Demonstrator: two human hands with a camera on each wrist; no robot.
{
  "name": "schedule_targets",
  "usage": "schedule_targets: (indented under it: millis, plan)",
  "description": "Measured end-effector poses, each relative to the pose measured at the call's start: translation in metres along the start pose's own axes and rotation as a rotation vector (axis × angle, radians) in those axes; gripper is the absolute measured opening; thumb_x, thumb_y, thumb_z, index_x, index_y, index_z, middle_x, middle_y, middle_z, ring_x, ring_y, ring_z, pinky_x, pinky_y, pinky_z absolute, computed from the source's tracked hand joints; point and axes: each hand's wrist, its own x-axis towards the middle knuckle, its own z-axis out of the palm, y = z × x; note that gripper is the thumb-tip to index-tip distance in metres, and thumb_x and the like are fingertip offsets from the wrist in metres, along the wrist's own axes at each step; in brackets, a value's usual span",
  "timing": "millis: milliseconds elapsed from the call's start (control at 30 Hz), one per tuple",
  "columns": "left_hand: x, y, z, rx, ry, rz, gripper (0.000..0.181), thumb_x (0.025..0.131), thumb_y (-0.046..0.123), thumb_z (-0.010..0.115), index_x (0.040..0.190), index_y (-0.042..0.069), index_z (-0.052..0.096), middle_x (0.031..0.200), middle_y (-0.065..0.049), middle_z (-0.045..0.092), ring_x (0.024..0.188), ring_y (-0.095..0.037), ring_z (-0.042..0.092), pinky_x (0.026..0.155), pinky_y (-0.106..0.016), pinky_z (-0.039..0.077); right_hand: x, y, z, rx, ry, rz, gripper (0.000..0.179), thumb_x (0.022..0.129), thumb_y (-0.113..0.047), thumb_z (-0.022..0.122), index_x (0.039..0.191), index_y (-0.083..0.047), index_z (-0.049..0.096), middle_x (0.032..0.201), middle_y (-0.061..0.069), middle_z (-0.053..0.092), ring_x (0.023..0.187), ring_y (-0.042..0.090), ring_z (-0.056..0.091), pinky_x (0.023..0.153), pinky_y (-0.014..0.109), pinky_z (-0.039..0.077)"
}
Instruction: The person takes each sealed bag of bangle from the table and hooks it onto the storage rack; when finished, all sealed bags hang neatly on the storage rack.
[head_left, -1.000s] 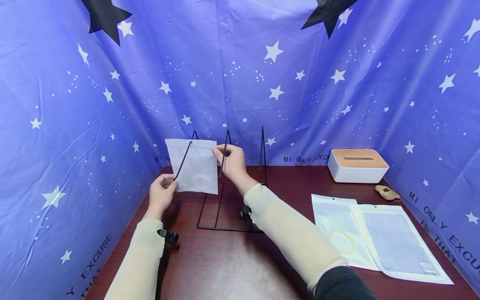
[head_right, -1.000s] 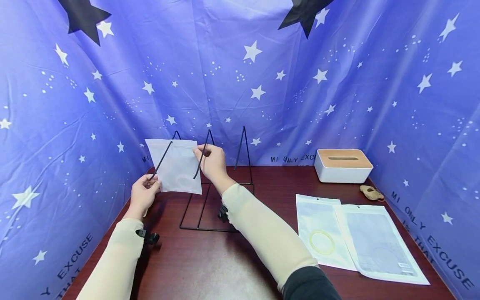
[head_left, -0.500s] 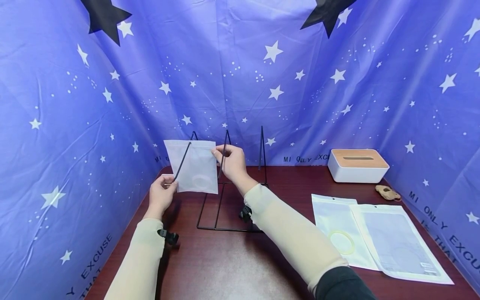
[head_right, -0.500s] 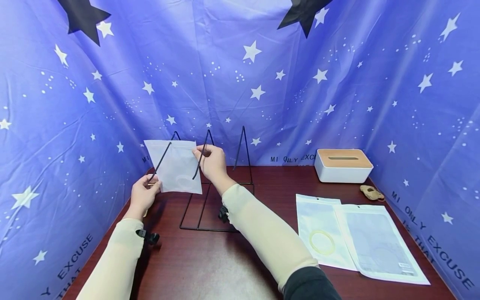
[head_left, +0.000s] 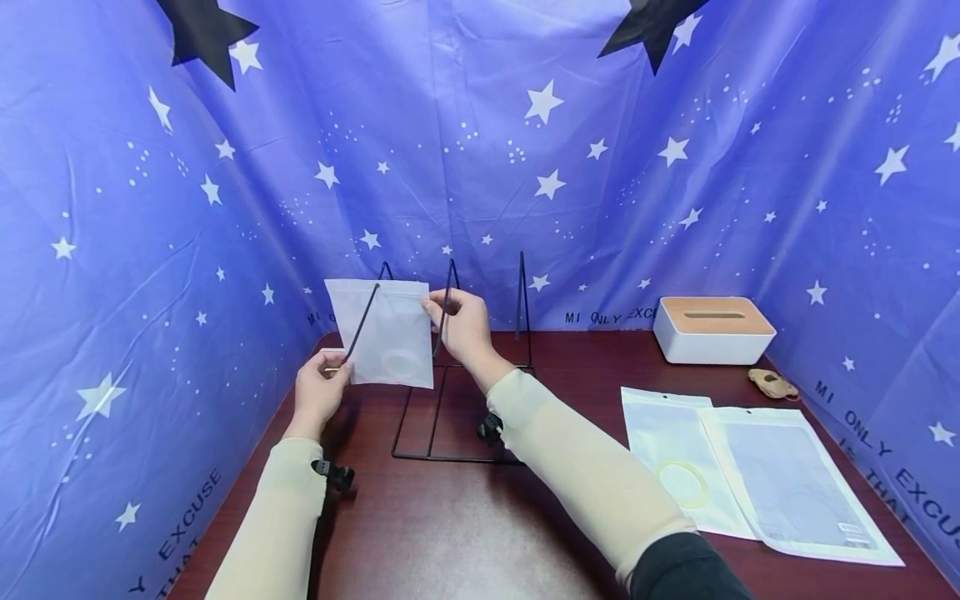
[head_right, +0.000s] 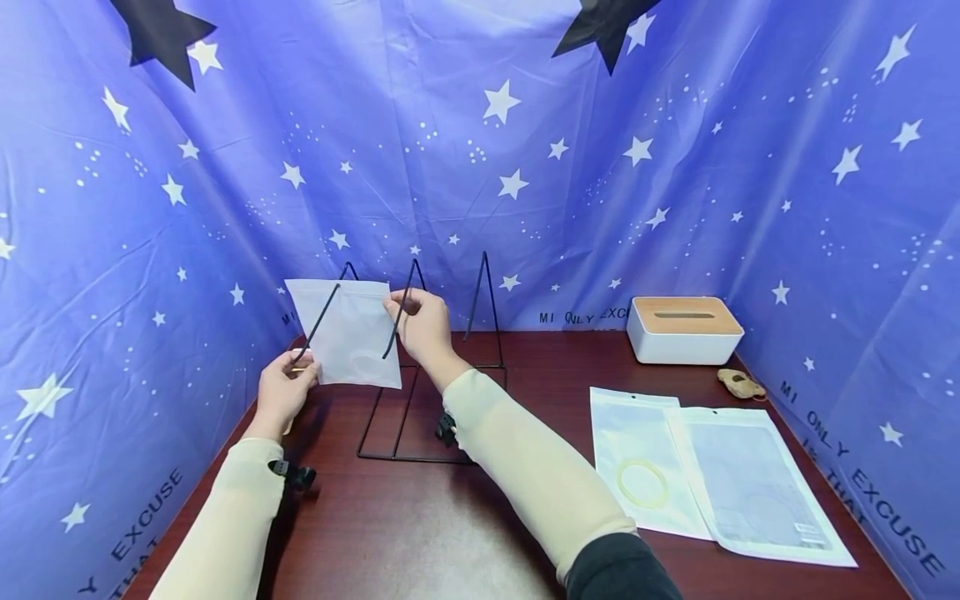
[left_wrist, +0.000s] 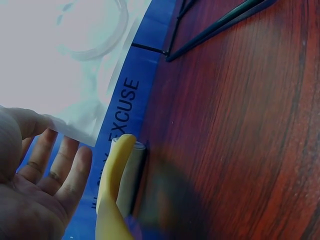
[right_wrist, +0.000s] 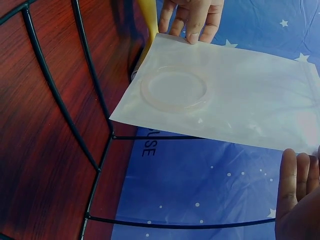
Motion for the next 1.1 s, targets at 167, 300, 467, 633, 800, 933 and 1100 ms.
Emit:
schedule_targets:
  millis: [167, 300, 467, 633, 800, 933, 1100]
  plan:
    - [-0.001, 0.001, -0.001, -0.03, -0.004, -0.045, 0.019, 0.099, 0.009, 0.072, 0.116, 0.001, 0.071, 0.109, -0.018, 0.07, 0.081, -0.01, 0.066, 0.068, -0.017, 0.054, -0.002, 0.0, -0.001, -0.011, -0.009, -0.01, 0.016, 0.096, -0.022, 0.08, 0.105, -0.008, 0.08, 0.092, 0.005, 0.076, 0.072, 0.021, 0.074, 0.064, 0.031, 0.061]
    - [-0.002, 0.002, -0.002, -0.037, -0.004, -0.077, 0.02, 0.099, 0.01, 0.071, 0.117, 0.001, 0.07, 0.109, -0.018, 0.07, 0.085, -0.016, 0.069, 0.069, -0.017, 0.055, -0.003, 0.002, -0.002, -0.027, -0.02, -0.012, 0.016, 0.096, -0.021, 0.079, 0.105, -0.008, 0.079, 0.091, 0.005, 0.075, 0.071, 0.021, 0.074, 0.064, 0.031, 0.061]
    - [-0.003, 0.001, -0.002, -0.017, -0.012, -0.085, 0.019, 0.1, 0.011, 0.071, 0.116, 0.002, 0.07, 0.11, -0.018, 0.071, 0.089, -0.025, 0.071, 0.069, -0.017, 0.054, -0.003, 0.004, -0.003, -0.07, -0.02, -0.024, 0.016, 0.096, -0.021, 0.079, 0.107, -0.01, 0.079, 0.09, 0.003, 0.076, 0.071, 0.021, 0.073, 0.065, 0.031, 0.06]
    - [-0.002, -0.002, -0.003, -0.02, -0.014, -0.095, 0.02, 0.1, 0.012, 0.071, 0.117, 0.002, 0.07, 0.112, -0.018, 0.071, 0.088, -0.021, 0.07, 0.069, -0.018, 0.054, -0.005, 0.005, -0.007, -0.153, -0.005, -0.051, 0.016, 0.095, -0.023, 0.08, 0.108, -0.013, 0.079, 0.091, -0.002, 0.076, 0.078, 0.016, 0.068, 0.07, 0.029, 0.054]
    - [-0.003, -0.002, -0.005, -0.048, -0.005, -0.087, 0.02, 0.099, 0.008, 0.071, 0.117, 0.001, 0.07, 0.112, -0.02, 0.071, 0.086, -0.016, 0.07, 0.07, -0.017, 0.055, -0.009, 0.0, -0.013, -0.159, 0.001, -0.036, 0.017, 0.095, -0.023, 0.081, 0.11, -0.016, 0.077, 0.096, -0.004, 0.076, 0.08, 0.014, 0.067, 0.072, 0.031, 0.054]
    - [-0.006, -0.001, -0.007, -0.019, 0.011, -0.071, 0.019, 0.099, 0.008, 0.071, 0.116, 0.002, 0.07, 0.11, -0.018, 0.072, 0.083, -0.013, 0.067, 0.069, -0.017, 0.053, -0.015, -0.001, -0.018, -0.163, -0.019, -0.042, 0.019, 0.094, -0.022, 0.082, 0.111, -0.017, 0.078, 0.1, -0.001, 0.076, 0.084, 0.013, 0.068, 0.076, 0.031, 0.055]
    - [-0.013, 0.002, -0.009, 0.044, 0.025, -0.033, 0.017, 0.097, 0.009, 0.073, 0.114, 0.003, 0.071, 0.109, -0.017, 0.074, 0.088, -0.02, 0.068, 0.067, -0.015, 0.05, -0.025, 0.0, -0.03, -0.151, -0.062, -0.062, 0.019, 0.095, -0.019, 0.08, 0.114, -0.015, 0.077, 0.103, 0.001, 0.076, 0.084, 0.014, 0.067, 0.075, 0.032, 0.055]
